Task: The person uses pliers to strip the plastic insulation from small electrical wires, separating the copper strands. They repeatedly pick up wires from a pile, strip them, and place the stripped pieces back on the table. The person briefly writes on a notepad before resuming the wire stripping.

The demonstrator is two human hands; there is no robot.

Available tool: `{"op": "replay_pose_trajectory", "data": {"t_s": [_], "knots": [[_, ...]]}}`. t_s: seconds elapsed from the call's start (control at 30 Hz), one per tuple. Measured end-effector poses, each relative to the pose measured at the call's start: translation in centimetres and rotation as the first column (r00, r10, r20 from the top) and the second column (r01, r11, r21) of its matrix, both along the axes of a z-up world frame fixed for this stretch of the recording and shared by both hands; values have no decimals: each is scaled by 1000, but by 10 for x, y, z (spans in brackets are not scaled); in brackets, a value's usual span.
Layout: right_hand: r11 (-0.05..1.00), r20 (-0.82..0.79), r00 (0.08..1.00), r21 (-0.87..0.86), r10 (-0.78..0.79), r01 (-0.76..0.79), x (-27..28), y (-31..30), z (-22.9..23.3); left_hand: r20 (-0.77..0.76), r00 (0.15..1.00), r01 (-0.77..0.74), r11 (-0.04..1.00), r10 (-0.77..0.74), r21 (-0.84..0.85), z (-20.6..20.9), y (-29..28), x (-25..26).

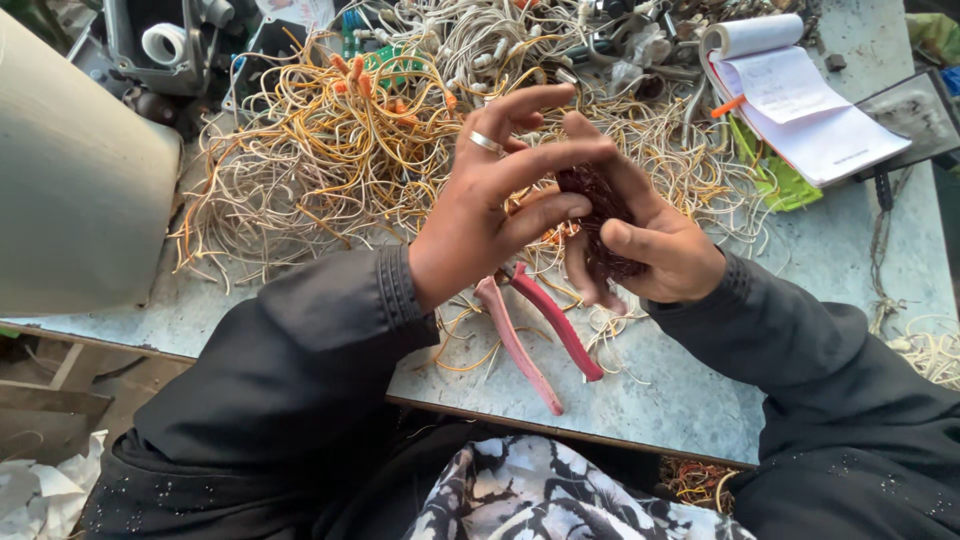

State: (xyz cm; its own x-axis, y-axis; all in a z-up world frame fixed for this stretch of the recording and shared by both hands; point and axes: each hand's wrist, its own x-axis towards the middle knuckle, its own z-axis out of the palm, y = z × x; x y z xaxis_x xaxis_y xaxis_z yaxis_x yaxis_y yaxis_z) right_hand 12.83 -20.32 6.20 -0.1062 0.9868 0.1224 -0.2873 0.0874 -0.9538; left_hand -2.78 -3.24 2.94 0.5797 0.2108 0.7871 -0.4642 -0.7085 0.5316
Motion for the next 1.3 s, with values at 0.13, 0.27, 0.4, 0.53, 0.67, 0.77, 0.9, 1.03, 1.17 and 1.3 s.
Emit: {"op": "replay_pose_trajectory", "data": {"t_s": [0.13,0.27,0.4,0.53,0.67,0.77,0.9,1.03,1.17,1.3], "knots": [[1000,30,1000,-8,4,-3,5,1,-2,-84,993,65,986,-79,-153,-3,-1,0],[999,54,998,-27,-41,42,9,-4,-7,-89,993,71,993,-80,-99,-4,-1,-2],[995,126,987,33,-96,93,14,-5,-9,-74,994,72,996,-75,-43,-4,4,-2],[969,159,957,75,-243,234,14,-5,-12,-22,994,110,993,-111,-51,-7,5,-2],[930,235,900,117,-367,348,18,-1,-5,0,995,103,984,-104,-145,-8,8,-6],[876,302,826,79,-476,476,30,1,2,-11,996,80,978,-83,-191,-8,8,-6],[794,226,762,148,-607,589,94,20,15,9,999,41,970,-40,-238,-7,8,-3],[716,175,699,276,-693,641,205,47,15,93,994,-39,974,61,-223,-3,25,3],[640,128,630,248,-766,727,307,73,6,130,982,-108,971,138,-215,-2,49,4],[543,137,525,216,-840,811,353,91,-4,139,978,-130,973,158,-193,2,56,2]]}}
